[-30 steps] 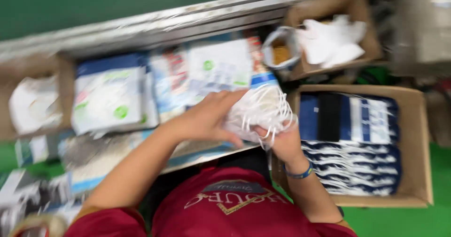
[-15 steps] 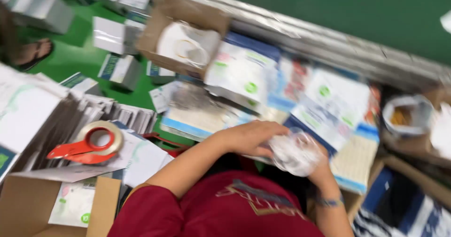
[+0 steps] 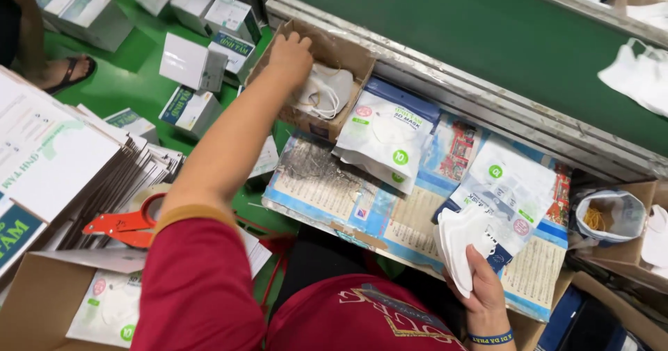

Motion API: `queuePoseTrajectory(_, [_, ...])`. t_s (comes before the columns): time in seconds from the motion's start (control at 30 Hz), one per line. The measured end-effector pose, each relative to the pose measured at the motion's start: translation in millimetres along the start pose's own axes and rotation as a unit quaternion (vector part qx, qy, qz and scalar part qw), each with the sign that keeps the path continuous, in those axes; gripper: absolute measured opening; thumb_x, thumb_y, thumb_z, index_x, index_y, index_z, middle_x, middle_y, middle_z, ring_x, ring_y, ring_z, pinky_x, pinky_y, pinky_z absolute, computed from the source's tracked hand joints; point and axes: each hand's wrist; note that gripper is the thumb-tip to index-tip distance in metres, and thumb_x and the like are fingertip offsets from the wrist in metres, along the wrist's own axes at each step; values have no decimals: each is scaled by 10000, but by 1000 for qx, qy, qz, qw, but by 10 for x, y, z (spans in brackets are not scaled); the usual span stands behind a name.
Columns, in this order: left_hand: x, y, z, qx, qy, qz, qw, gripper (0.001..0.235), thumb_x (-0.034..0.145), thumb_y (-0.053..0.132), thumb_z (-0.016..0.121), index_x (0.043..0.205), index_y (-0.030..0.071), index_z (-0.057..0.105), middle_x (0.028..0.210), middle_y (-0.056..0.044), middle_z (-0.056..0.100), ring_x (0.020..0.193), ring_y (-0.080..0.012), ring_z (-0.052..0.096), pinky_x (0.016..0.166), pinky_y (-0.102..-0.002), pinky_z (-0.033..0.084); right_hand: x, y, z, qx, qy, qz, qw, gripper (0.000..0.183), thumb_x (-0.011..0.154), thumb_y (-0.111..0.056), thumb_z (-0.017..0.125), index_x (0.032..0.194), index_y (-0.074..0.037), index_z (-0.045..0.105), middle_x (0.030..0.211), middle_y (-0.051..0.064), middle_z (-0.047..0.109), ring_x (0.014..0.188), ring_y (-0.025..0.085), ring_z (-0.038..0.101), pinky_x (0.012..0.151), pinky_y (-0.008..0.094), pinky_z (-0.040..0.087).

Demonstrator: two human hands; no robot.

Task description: The person is packing medical masks into plastic bags and then into a box.

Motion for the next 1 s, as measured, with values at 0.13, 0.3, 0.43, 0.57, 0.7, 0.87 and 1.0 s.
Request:
queuePoseTrajectory(0.13, [-75,-90,-484,61,44,20,997,240,848,188,645,1023,152,805,1095,-50,717,1110,-278,645,851,-494,438,-69,-86,229,0,39,3,999,441,983,-233,636,1379,-46,582,1152,126,727,878,266,737,685,395,596])
queuePoseTrajectory(0.3, [-417,35,-1566,118,64,-56,989,159,820,172,656,873,171,806,803,-78,722,883,-300,674,883,-580,408,54,-125,534,-8,17,-11,1000,472,965,-147,615,1394,37,542,1289,166,684,1104,275,712,953,394,579])
queuePoseTrajectory(0.43, [-877,431,-2260,-107,239,11,965,104,916,180,758,960,85,764,963,-110,715,1017,-319,649,903,-504,444,277,-98,578,-24,30,29,999,463,989,-155,642,1391,55,552,1251,174,694,1061,268,707,889,377,576])
queuePoseTrajectory(0.57, [-1340,1623,-2438,-602,42,159,781,254,936,214,763,1097,33,685,1144,-104,637,1054,-217,630,901,-339,521,45,-167,883,-123,20,-27,992,511,927,-90,672,1406,36,548,1273,158,674,1098,249,691,915,377,584])
queuePoseTrajectory(0.7, [-1540,2716,-1782,-589,60,206,779,289,870,212,789,1050,-8,737,1172,-167,621,1119,-342,589,961,-414,474,-40,-198,1037,-72,-60,-74,993,495,1005,-199,594,1452,-3,513,1388,136,634,1203,234,663,1015,379,549])
queuePoseTrajectory(0.87, [-1638,3132,-1488,-608,-16,95,788,347,873,231,737,1067,-51,679,1192,-172,615,1140,-349,606,992,-415,496,-247,-285,936,56,-54,-47,996,645,993,-451,493,1407,42,533,1374,173,644,1230,272,666,1061,377,530])
queuePoseTrajectory(1.0, [-1745,3075,-1878,-603,62,124,786,613,885,253,755,1360,-59,526,1314,-237,555,1246,-419,526,1060,-476,423,-415,-262,816,-306,10,-76,949,438,970,-154,704,1346,62,639,1307,208,676,1151,283,640,1003,411,506])
Point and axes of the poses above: each hand's wrist, its own x-axis towards the middle knuckle, its own z-axis out of the palm, y = z × x
